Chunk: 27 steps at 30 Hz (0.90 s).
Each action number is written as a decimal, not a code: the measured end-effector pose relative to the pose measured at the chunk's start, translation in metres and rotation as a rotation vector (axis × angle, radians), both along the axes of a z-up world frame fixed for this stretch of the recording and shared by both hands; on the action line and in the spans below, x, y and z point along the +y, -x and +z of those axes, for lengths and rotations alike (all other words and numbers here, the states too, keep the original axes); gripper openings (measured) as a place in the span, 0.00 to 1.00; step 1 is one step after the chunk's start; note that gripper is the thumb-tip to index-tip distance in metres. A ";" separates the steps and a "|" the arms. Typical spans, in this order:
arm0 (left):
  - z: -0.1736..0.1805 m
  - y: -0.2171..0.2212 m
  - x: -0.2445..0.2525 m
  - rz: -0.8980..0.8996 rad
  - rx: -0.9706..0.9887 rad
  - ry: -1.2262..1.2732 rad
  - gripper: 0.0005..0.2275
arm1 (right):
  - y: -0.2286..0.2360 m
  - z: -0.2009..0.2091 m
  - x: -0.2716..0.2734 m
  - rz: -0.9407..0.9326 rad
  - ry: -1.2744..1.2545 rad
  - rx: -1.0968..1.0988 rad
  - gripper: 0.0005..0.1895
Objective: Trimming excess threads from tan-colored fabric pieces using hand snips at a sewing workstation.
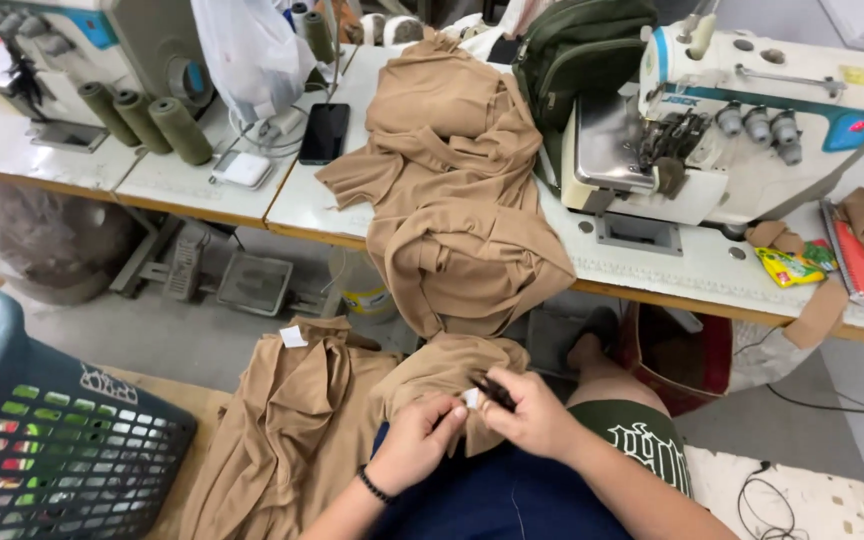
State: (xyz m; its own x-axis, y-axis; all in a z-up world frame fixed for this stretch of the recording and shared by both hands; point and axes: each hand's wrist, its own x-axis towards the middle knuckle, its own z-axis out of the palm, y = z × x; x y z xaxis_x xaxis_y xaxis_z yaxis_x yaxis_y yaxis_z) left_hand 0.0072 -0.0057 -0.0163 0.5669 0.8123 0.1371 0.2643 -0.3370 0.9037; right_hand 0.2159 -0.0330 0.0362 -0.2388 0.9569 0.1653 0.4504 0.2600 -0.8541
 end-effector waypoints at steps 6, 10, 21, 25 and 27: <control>-0.043 -0.024 0.004 0.060 0.035 0.120 0.10 | 0.003 -0.025 0.010 -0.158 0.018 0.056 0.04; -0.016 -0.023 0.006 0.180 0.262 -0.314 0.12 | 0.000 -0.043 0.016 -0.171 0.015 0.050 0.10; -0.026 -0.023 0.004 0.231 0.266 -0.344 0.09 | 0.008 -0.052 0.020 -0.199 0.107 0.424 0.09; -0.026 -0.013 0.007 0.212 0.186 -0.330 0.09 | -0.013 -0.063 0.026 -0.204 0.116 0.469 0.06; -0.026 0.000 0.014 0.268 0.172 -0.324 0.08 | -0.012 -0.069 0.027 -0.252 0.202 0.638 0.07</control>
